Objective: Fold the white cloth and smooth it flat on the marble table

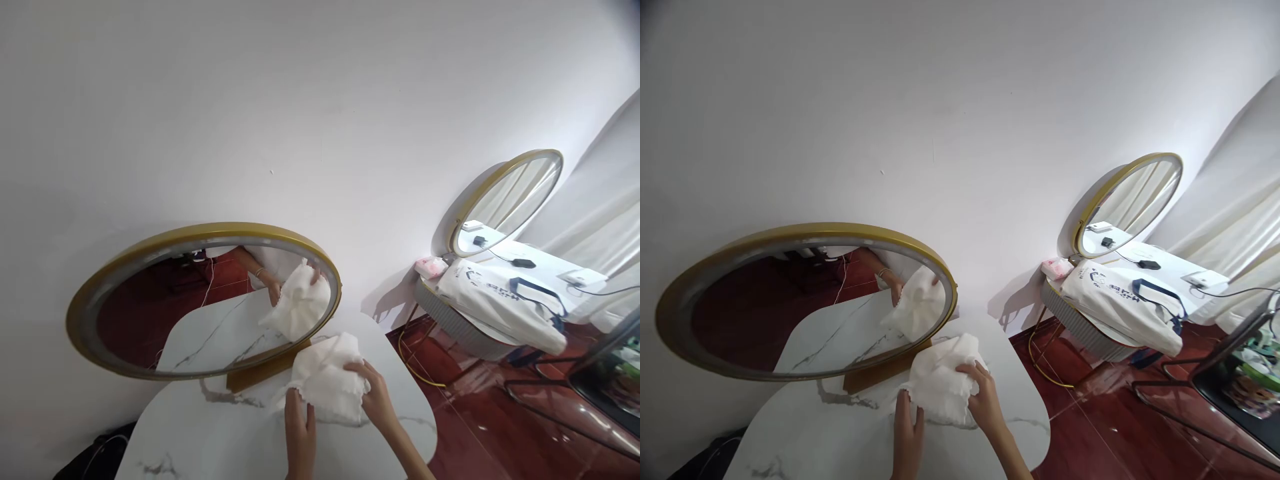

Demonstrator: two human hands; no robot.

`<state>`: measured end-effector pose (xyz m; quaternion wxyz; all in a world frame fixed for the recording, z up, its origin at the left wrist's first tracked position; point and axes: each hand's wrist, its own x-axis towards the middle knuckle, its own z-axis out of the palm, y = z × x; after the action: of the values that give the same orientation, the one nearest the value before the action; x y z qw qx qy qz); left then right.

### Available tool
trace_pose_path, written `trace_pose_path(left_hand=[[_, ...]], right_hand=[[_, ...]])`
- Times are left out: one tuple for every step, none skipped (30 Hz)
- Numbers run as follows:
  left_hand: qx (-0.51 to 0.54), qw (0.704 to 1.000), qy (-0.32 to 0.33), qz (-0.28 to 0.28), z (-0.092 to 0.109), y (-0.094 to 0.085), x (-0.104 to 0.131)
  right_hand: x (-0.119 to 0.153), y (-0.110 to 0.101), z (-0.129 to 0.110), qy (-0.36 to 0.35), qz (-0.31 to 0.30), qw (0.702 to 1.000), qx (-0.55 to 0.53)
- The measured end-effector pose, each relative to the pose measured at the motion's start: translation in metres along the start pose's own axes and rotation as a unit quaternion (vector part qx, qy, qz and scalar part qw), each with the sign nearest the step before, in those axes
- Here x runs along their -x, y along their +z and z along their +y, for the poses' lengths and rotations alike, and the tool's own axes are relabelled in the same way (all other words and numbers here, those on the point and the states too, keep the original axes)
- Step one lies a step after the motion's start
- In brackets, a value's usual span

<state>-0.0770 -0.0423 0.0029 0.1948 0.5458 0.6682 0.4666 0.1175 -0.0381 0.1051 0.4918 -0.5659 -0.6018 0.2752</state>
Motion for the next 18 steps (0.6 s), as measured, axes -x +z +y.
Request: trace_pose_path(left_hand=[[-0.002, 1.000, -0.004, -0.012, 0.003, -0.008, 0.005], [-0.005, 1.000, 0.004, -0.023, 0.007, -0.016, 0.009], [-0.006, 0.999, 0.023, -0.029, 0.014, -0.025, 0.013], [-0.006, 0.998, 0.049, -0.029, 0.021, -0.032, 0.016], [-0.003, 0.997, 0.078, -0.024, 0.030, -0.039, 0.019], [0.005, 0.994, 0.104, -0.018, 0.041, -0.044, 0.021], [0.019, 0.992, 0.122, -0.018, 0.051, -0.047, 0.021], [0.039, 0.991, 0.127, -0.028, 0.061, -0.049, 0.019], [0.062, 0.990, 0.117, -0.049, 0.071, -0.048, 0.016], [0.087, 0.988, 0.093, -0.082, 0.080, -0.047, 0.012], [0.111, 0.984, 0.064, -0.126, 0.087, -0.044, 0.007], [0.131, 0.975, 0.037, -0.175, 0.093, -0.041, 0.001], [0.146, 0.964, 0.018, -0.223, 0.098, -0.039, -0.006], [0.154, 0.954, 0.006, -0.259, 0.101, -0.036, -0.011], [0.155, 0.947, 0.000, -0.281, 0.102, -0.034, -0.016], [0.152, 0.945, -0.004, -0.289, 0.103, -0.032, -0.019], [0.150, 0.946, -0.011, -0.286, 0.104, -0.031, -0.020], [0.152, 0.948, -0.022, -0.280, 0.104, -0.030, -0.020]], right_hand=[[0.003, 0.002, 0.002, -0.003, 0.001, 1.000, 0.025], [0.006, 0.004, 0.005, -0.004, 0.005, 0.999, 0.051], [0.008, 0.005, 0.008, -0.005, 0.008, 0.997, 0.072], [0.010, 0.007, 0.010, -0.006, 0.005, 0.996, 0.084], [0.012, 0.009, 0.012, -0.008, -0.007, 0.996, 0.087], [0.014, 0.010, 0.012, -0.011, -0.027, 0.996, 0.082], [0.015, 0.011, 0.012, -0.014, -0.053, 0.996, 0.071], [0.016, 0.012, 0.011, -0.017, -0.078, 0.995, 0.059], [0.017, 0.013, 0.009, -0.018, -0.098, 0.994, 0.050], [0.018, 0.013, 0.008, -0.017, -0.113, 0.992, 0.044], [0.019, 0.015, 0.007, -0.017, -0.120, 0.992, 0.044], [0.020, 0.016, 0.006, -0.017, -0.121, 0.991, 0.049], [0.022, 0.018, 0.006, -0.017, -0.116, 0.991, 0.060], [0.024, 0.020, 0.007, -0.018, -0.105, 0.991, 0.076], [0.026, 0.023, 0.007, -0.019, -0.084, 0.992, 0.093], [0.028, 0.026, 0.008, -0.024, -0.053, 0.992, 0.112], [0.030, 0.028, 0.008, -0.036, -0.017, 0.991, 0.130], [0.032, 0.031, 0.007, -0.055, 0.019, 0.987, 0.148]])
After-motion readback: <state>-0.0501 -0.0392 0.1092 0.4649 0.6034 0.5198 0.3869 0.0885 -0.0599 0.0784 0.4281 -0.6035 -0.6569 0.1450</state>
